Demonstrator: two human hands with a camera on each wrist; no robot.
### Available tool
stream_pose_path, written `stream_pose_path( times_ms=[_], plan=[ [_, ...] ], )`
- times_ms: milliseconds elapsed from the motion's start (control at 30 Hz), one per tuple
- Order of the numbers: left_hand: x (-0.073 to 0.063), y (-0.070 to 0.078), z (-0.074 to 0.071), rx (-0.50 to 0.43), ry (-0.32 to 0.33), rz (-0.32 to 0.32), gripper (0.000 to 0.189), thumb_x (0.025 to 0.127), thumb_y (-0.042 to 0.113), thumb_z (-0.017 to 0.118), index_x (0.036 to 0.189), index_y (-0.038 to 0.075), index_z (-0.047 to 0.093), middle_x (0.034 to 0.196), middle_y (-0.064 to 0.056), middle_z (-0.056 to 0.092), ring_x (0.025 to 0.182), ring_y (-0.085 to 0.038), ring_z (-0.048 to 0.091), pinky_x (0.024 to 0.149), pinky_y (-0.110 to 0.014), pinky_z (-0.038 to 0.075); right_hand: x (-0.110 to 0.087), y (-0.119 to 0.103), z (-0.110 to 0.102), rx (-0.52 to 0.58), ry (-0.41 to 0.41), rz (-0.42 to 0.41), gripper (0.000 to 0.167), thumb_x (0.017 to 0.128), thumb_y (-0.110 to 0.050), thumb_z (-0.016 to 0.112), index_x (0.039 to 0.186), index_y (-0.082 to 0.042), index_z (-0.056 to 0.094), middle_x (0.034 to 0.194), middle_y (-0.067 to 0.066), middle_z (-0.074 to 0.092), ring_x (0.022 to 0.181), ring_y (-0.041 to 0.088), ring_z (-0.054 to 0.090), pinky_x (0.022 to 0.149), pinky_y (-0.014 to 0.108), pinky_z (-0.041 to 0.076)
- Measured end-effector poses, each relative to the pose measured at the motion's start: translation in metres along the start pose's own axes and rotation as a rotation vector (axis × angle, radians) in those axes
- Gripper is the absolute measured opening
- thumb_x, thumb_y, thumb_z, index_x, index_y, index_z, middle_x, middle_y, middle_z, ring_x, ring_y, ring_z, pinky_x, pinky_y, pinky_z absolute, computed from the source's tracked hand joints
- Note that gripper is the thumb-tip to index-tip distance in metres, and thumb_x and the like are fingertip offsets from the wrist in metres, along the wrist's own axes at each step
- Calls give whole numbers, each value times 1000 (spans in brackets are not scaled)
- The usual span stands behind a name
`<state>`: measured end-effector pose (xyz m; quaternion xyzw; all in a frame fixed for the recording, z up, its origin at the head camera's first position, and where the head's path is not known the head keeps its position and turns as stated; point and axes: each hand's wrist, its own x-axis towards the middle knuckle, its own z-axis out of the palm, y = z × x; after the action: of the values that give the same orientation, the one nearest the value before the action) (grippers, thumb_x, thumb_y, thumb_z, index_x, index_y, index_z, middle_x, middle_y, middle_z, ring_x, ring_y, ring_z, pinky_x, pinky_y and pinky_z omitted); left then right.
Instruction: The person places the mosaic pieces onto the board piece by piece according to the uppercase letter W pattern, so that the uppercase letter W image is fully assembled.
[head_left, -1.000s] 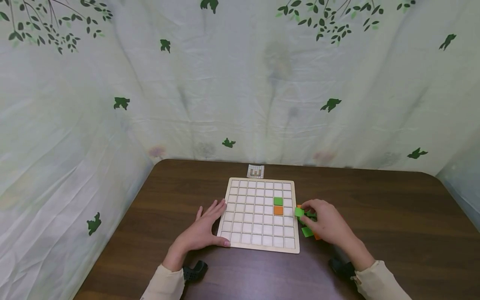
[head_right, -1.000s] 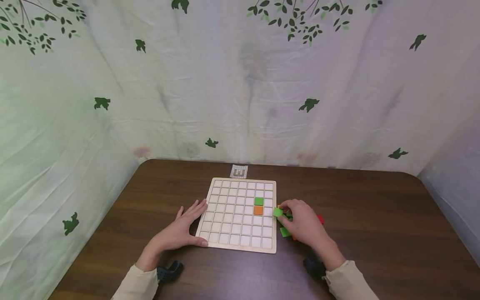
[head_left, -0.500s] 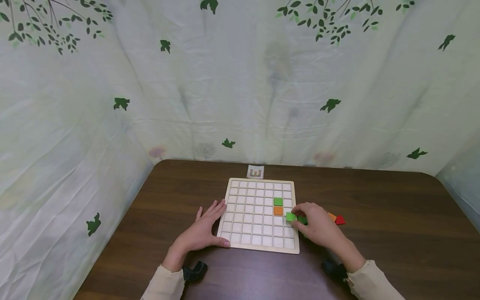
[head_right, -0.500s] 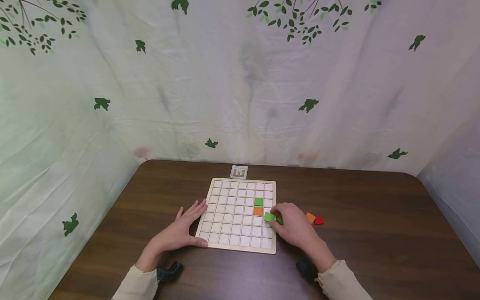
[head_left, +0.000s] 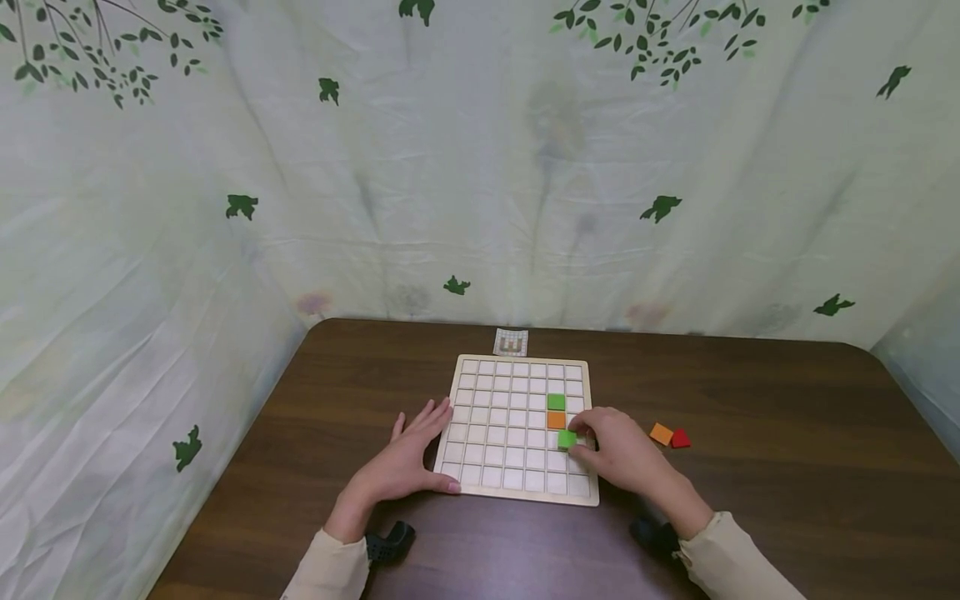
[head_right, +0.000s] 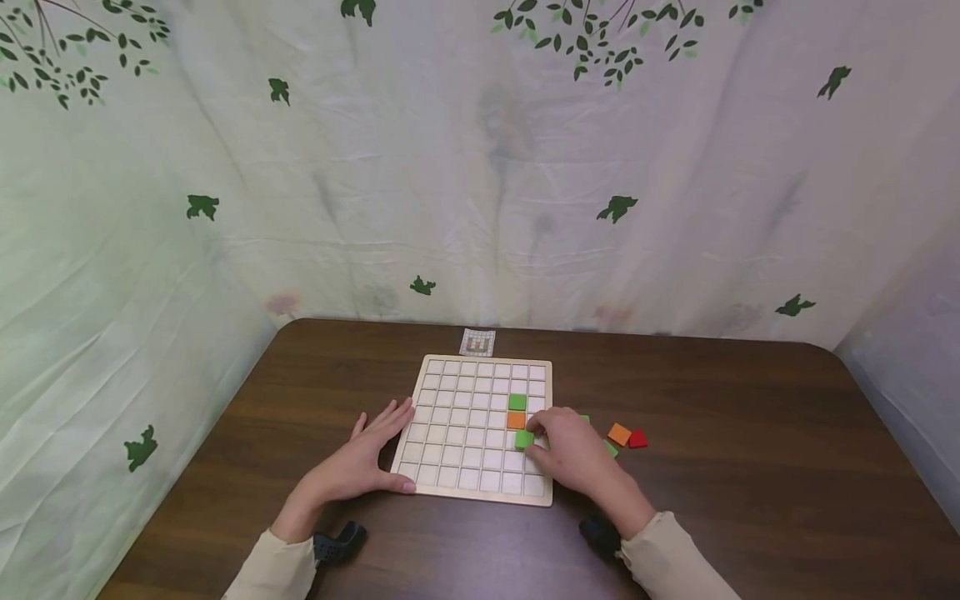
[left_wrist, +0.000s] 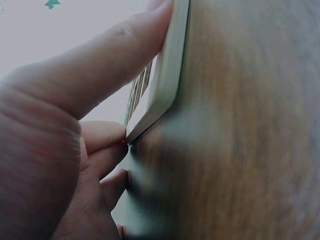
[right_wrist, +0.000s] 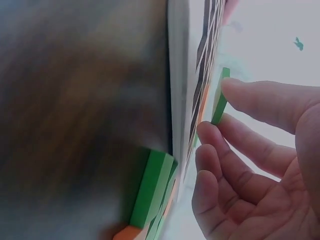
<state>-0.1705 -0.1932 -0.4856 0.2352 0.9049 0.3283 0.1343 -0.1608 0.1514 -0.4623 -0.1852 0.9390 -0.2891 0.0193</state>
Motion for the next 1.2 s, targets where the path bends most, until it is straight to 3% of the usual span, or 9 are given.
stream_pose_path(
  times_ms=[167,1200],
  plan=[
    [0,-1,0,13,0,-7,114,76,48,86,159,3,23,167,-10,15,154,-31,4,115,-64,-10,4,-4,2,5,-8,25,18,85,-12,80,102,-9,75,93,-4,68,83,12,57,79,36,53],
    [1,-2,1,9,4,2,114,76,48,86,159,2,23,167,-11,17,154,-32,3,114,-65,-10,10,-7,9,-38,-19,0,20,84,-14,80,103,-8,75,93,-3,67,87,14,59,80,37,52]
  ],
)
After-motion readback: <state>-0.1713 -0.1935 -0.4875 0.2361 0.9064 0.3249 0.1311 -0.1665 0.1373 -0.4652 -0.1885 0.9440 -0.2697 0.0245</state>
